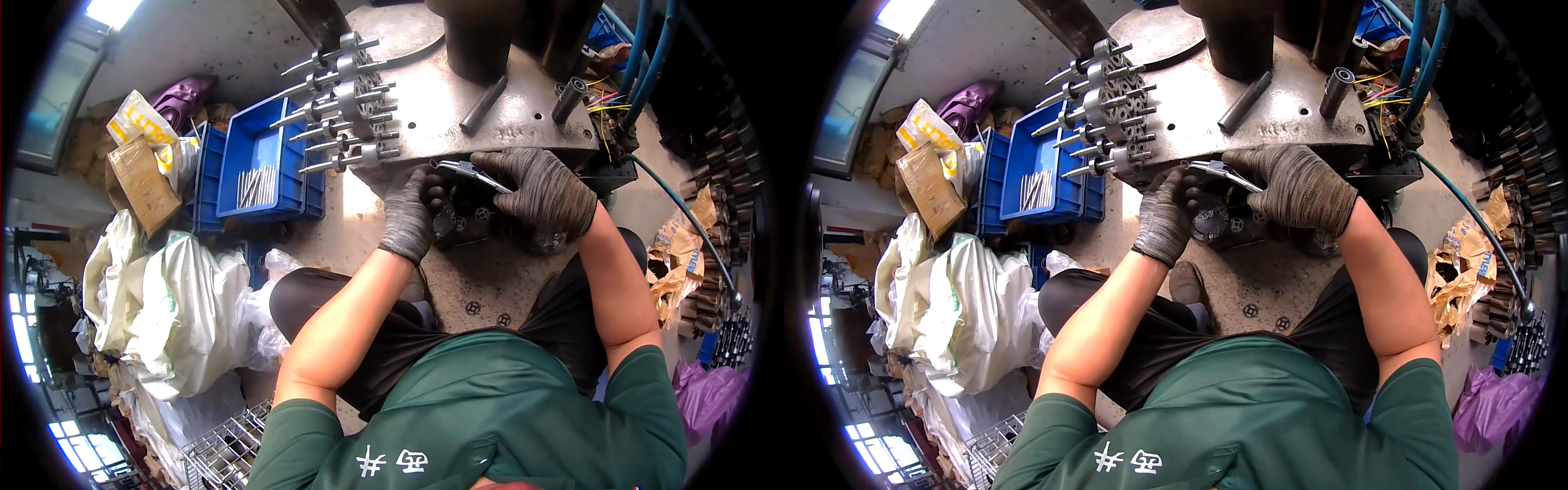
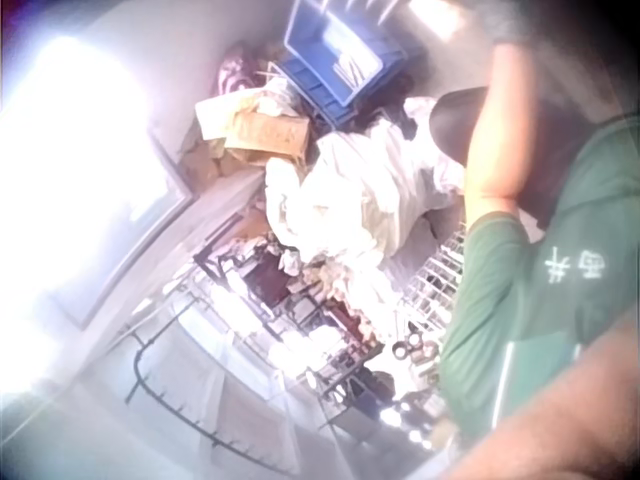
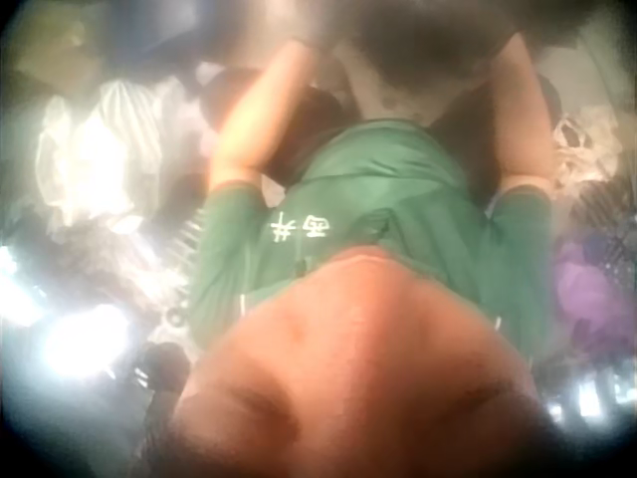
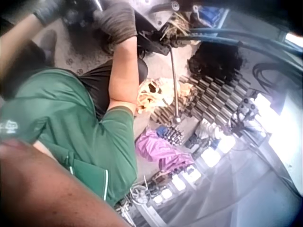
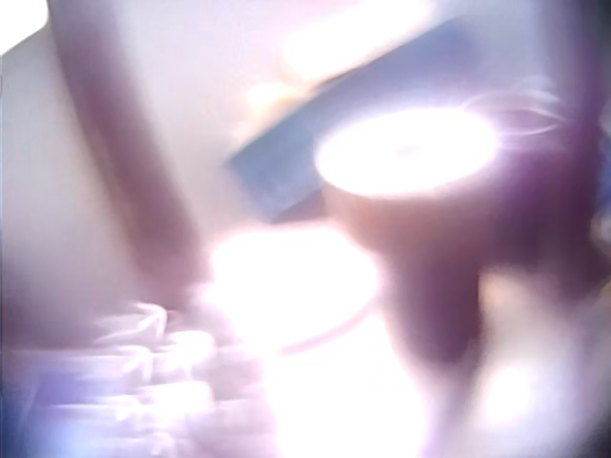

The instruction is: The person assembles metal components using a press machine. They pick up metal cylinders, place them into a die, and use a lever to press them together before placing the finished parts into a blue bin.

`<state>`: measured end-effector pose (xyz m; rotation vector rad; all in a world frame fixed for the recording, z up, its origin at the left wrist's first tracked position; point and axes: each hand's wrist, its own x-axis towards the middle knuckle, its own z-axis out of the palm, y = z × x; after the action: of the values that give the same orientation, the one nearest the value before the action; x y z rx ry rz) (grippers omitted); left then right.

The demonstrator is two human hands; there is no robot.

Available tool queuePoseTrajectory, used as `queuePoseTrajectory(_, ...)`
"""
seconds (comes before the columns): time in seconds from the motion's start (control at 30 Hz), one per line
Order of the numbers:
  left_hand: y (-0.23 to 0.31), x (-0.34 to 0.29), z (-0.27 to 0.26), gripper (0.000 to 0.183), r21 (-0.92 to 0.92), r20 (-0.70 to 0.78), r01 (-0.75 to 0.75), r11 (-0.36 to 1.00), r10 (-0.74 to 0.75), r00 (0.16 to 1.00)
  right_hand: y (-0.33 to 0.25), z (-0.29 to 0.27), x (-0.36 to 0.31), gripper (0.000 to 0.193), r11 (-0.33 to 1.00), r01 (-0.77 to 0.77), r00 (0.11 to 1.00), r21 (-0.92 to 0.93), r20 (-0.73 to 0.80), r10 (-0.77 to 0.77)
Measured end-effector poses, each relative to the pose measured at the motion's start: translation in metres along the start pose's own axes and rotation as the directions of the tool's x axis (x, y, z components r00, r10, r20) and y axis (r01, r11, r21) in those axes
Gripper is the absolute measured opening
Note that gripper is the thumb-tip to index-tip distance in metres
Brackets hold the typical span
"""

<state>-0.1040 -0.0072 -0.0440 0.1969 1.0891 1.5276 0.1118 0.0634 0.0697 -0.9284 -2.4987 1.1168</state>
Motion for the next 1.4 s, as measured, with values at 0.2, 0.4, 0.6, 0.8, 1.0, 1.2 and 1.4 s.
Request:
queuePoseTrajectory(0.2,-0.006,-0.005,0.001,0.044,-0.068,0.055,0.077,0.995,-0.073,0.996,0.006,0.012,0.020,0.063,0.987,0.067,0.978,0.144,-0.203,-0.037)
queuePoseTrajectory(0.4,-0.015,-0.010,0.002,0.046,0.040,0.186,0.086,0.996,-0.091,0.978,-0.002,0.032,0.066,0.067,0.899,0.041,0.953,0.437,-0.288,0.097)
queuePoseTrajectory(0.6,-0.013,-0.020,0.012,0.046,0.117,0.115,0.186,0.976,-0.199,0.973,-0.010,0.041,0.095,0.071,0.890,0.039,0.955,0.454,-0.278,0.100)
queuePoseTrajectory(0.8,-0.014,-0.018,0.009,0.047,0.108,0.177,0.227,0.968,-0.244,0.954,-0.002,0.035,0.107,0.072,0.817,0.105,0.980,0.566,-0.199,0.012)
queuePoseTrajectory(1.0,-0.017,-0.017,0.006,0.042,0.122,0.146,0.198,0.973,-0.215,0.966,0.005,0.028,0.114,0.070,0.857,0.096,0.983,0.506,-0.184,-0.001)
queuePoseTrajectory(1.2,-0.013,-0.018,0.011,0.038,0.185,0.094,0.230,0.955,-0.250,0.964,0.001,0.028,0.116,0.075,0.842,0.066,0.992,0.535,-0.129,0.004)
queuePoseTrajectory(1.4,-0.013,-0.015,0.006,0.031,0.165,0.062,0.234,0.958,-0.247,0.967,-0.020,0.037,0.107,0.075,0.794,-0.122,0.985,0.596,-0.028,0.173)
